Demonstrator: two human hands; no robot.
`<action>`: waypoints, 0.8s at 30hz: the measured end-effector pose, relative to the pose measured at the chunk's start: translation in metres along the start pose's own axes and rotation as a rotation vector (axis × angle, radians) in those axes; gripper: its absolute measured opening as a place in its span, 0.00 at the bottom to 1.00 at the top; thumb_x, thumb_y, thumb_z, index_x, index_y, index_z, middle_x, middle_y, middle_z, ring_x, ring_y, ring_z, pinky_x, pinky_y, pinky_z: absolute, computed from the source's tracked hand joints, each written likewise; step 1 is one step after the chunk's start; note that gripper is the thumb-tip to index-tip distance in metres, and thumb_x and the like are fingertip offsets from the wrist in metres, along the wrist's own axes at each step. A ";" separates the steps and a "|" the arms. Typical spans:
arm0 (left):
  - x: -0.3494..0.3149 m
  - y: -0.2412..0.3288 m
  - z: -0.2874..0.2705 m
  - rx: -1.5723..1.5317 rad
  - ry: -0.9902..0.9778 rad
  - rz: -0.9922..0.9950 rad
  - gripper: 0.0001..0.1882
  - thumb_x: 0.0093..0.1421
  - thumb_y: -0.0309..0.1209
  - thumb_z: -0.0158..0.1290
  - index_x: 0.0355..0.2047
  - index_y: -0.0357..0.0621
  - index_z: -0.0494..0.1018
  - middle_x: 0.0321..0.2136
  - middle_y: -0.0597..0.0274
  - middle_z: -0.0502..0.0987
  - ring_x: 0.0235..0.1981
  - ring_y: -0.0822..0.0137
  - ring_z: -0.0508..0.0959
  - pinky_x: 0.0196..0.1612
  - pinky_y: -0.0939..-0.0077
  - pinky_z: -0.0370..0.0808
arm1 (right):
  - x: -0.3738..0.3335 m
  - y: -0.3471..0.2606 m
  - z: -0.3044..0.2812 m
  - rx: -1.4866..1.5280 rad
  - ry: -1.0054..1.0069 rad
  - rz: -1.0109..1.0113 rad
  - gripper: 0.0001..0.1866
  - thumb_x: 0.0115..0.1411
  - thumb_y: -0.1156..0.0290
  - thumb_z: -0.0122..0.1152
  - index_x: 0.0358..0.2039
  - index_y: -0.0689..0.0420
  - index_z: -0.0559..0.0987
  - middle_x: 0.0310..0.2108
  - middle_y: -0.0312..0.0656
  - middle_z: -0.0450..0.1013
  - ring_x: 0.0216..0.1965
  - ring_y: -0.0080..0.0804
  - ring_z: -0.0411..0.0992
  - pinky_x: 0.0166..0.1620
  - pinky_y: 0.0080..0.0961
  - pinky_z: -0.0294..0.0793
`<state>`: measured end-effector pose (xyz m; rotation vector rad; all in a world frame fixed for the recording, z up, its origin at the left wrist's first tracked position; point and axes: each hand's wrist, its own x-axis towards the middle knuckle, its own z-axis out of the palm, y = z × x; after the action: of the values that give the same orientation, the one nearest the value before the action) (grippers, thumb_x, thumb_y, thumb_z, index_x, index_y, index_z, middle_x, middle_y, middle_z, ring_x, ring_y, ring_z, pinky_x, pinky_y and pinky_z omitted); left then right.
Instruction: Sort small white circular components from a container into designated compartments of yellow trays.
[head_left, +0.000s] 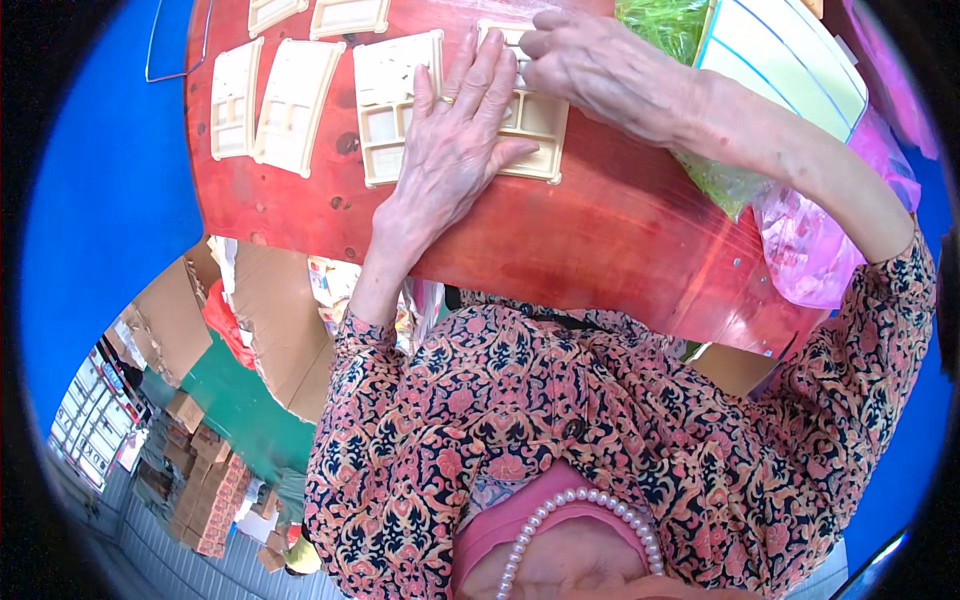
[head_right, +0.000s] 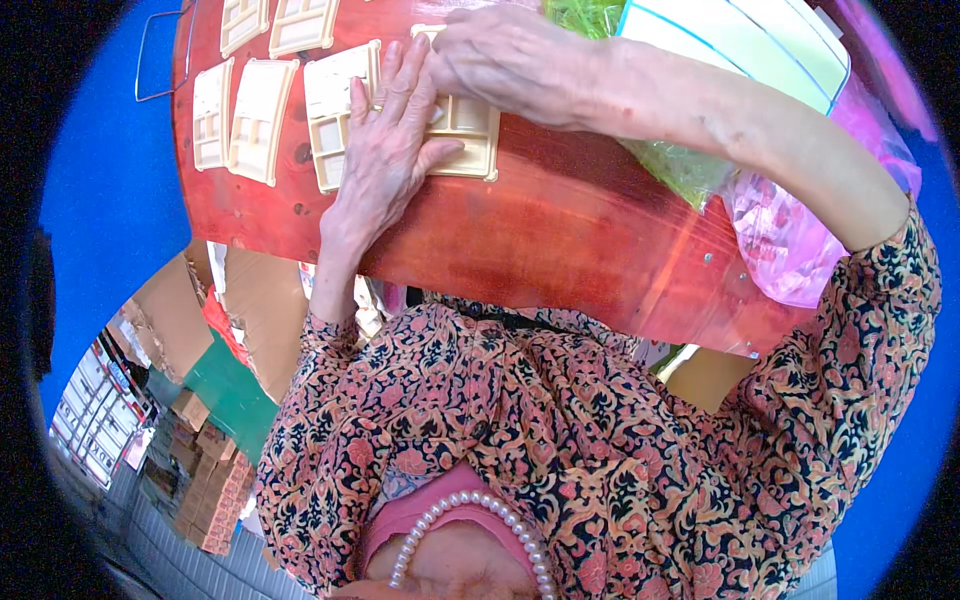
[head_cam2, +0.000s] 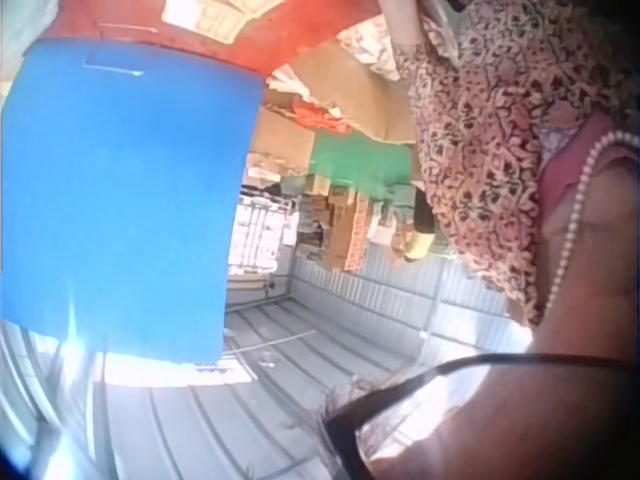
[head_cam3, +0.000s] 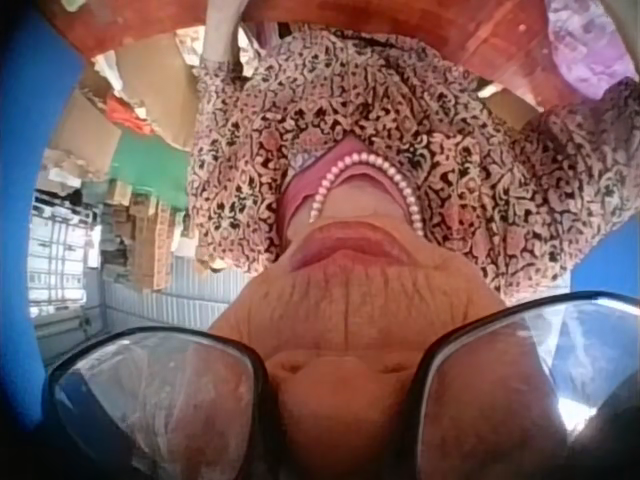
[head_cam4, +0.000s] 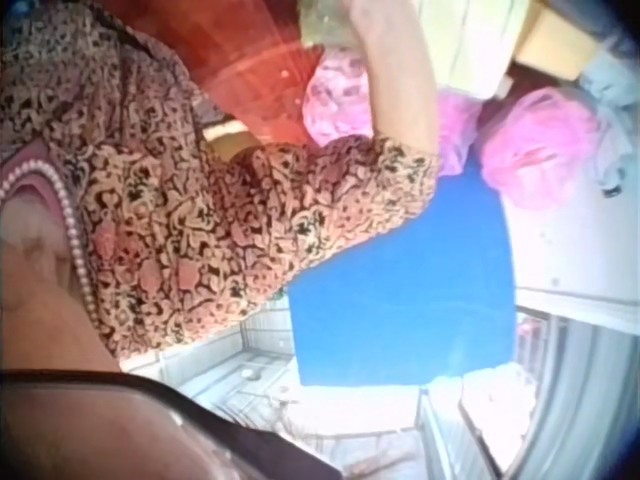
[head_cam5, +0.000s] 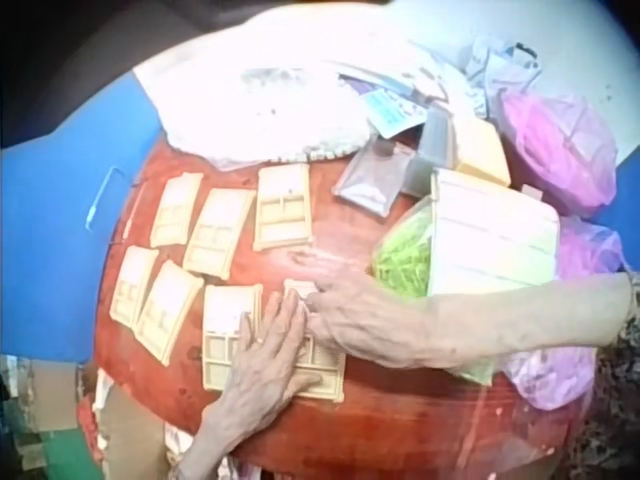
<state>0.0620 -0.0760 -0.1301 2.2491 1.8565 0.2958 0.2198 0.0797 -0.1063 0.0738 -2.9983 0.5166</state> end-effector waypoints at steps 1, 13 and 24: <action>0.000 0.001 0.000 -0.019 0.020 0.005 0.46 0.51 0.49 0.56 0.65 0.40 0.54 0.67 0.55 0.50 0.69 0.57 0.49 0.64 0.41 0.48 | -0.001 0.005 0.000 0.104 0.113 -0.036 0.05 0.52 0.76 0.51 0.22 0.62 0.68 0.26 0.47 0.64 0.31 0.42 0.64 0.38 0.35 0.69; -0.002 0.008 -0.011 0.013 -0.062 0.032 0.43 0.53 0.50 0.53 0.65 0.44 0.55 0.67 0.58 0.51 0.68 0.59 0.51 0.66 0.44 0.46 | -0.016 0.005 -0.020 0.082 0.502 -0.156 0.06 0.54 0.83 0.47 0.29 0.60 0.62 0.25 0.43 0.54 0.25 0.34 0.55 0.31 0.28 0.60; -0.009 -0.005 -0.012 -0.202 0.302 0.000 0.09 0.51 0.27 0.62 0.34 0.42 0.76 0.56 0.54 0.69 0.63 0.45 0.61 0.61 0.37 0.54 | -0.005 0.017 0.002 0.417 0.316 -0.093 0.11 0.54 0.72 0.50 0.19 0.60 0.63 0.17 0.47 0.61 0.20 0.45 0.62 0.26 0.38 0.62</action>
<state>0.0520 -0.0831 -0.1201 2.1614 1.8643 0.8242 0.2234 0.0949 -0.1145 0.1463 -2.5272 1.0259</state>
